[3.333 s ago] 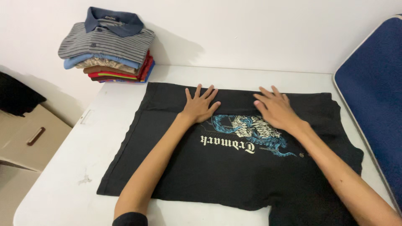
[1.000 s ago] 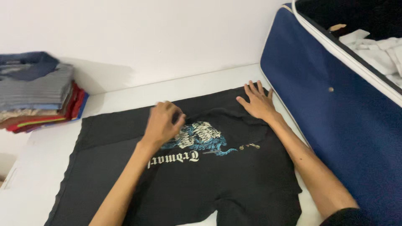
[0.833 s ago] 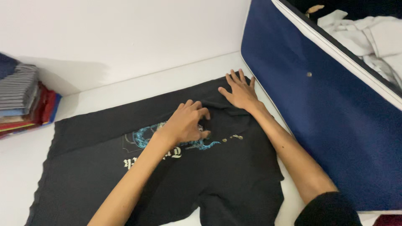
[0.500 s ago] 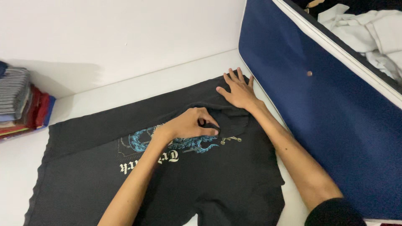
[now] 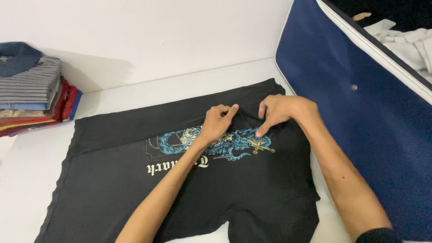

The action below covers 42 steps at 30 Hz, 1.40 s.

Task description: The person folds a striped polo shirt and places it on a stack of folded clothes. Then they take a black graphic t-shirt from a suitcase, lay it flat, and fold it neatly on the table.

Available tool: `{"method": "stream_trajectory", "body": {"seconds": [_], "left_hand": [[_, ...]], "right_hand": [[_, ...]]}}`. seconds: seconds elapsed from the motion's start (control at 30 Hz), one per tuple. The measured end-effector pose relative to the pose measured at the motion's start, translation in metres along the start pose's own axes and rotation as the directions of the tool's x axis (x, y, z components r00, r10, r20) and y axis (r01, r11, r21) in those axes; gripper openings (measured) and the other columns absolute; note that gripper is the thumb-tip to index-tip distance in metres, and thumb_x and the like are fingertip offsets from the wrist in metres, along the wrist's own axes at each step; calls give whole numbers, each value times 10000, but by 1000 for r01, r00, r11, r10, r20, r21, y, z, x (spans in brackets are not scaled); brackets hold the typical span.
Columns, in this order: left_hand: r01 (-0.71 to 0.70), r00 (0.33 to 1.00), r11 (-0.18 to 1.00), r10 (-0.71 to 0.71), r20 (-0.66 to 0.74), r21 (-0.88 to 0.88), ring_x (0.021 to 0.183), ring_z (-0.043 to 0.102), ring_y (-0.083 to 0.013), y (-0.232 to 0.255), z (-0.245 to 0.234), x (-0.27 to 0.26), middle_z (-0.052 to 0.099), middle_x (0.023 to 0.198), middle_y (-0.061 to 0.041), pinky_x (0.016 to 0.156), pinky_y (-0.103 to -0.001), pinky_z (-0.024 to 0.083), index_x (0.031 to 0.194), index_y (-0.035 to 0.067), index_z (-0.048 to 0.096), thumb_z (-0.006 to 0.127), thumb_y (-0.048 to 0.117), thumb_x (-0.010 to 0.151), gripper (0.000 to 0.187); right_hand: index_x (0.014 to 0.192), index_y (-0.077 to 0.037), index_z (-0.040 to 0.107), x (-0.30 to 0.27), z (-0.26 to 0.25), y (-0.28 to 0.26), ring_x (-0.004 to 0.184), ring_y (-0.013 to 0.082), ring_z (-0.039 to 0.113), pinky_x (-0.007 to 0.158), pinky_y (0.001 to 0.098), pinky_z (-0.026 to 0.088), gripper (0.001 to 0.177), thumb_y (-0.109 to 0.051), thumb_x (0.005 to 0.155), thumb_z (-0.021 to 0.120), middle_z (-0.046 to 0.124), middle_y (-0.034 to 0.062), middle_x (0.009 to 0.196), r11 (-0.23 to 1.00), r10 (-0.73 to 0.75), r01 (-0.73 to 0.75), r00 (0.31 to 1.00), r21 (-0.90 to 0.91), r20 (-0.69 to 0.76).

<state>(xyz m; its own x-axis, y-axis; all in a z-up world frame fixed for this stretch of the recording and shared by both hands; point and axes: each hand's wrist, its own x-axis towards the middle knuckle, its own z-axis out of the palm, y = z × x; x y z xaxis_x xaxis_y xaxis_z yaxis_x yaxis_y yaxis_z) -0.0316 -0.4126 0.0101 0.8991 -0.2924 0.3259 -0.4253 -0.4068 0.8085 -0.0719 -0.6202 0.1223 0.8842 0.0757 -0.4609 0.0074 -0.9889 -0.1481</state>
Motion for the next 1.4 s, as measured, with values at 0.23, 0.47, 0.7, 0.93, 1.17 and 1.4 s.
{"method": "stream_trajectory", "body": {"seconds": [0.23,0.47,0.7,0.93,1.17,1.4], "left_hand": [[-19,998,998,16,-58,-64,567,638,-186,-13,8,-5,679,676,-129,563,-358,491,821,-57,728,627,375,1000,478],[192,981,863,-177,76,-468,552,688,-147,-27,-7,5,669,647,-106,529,-305,571,799,-106,670,616,415,1027,571],[-17,950,983,74,304,-184,679,664,-121,-5,-22,-3,738,914,-116,588,-282,552,1226,-59,660,834,311,798,592],[73,979,958,-16,205,-276,674,690,-124,-30,-9,3,736,954,-110,616,-275,563,1204,-88,652,712,145,909,381],[195,977,747,-89,195,-636,668,684,-139,-60,-5,18,664,847,-85,588,-293,630,1084,-114,624,607,40,963,197],[119,990,932,-84,117,-343,590,668,-119,-31,-6,6,734,880,-122,520,-267,545,1101,-76,633,736,172,885,344]], "right_hand": [[1216,-151,736,34,17,22,1136,318,721,948,445,572,455,-220,771,794,772,173,1215,999,-41,30,959,-43,-280],[1087,-29,736,24,12,6,979,398,692,808,508,558,348,-300,875,784,714,218,1074,998,-44,69,640,0,-767],[1148,-22,692,18,0,13,843,300,804,764,414,660,477,-392,866,798,783,171,929,946,120,-44,968,322,-221],[1130,-90,706,49,12,37,898,208,716,754,350,576,494,-157,679,897,759,61,1001,986,-120,145,961,83,-250],[1086,-63,743,51,1,64,941,279,703,828,398,551,294,-25,808,655,737,115,1042,913,-84,334,719,236,-690],[1174,-33,687,38,2,49,940,318,698,833,436,554,424,-284,851,797,721,194,1023,966,-3,158,800,205,-600]]}}
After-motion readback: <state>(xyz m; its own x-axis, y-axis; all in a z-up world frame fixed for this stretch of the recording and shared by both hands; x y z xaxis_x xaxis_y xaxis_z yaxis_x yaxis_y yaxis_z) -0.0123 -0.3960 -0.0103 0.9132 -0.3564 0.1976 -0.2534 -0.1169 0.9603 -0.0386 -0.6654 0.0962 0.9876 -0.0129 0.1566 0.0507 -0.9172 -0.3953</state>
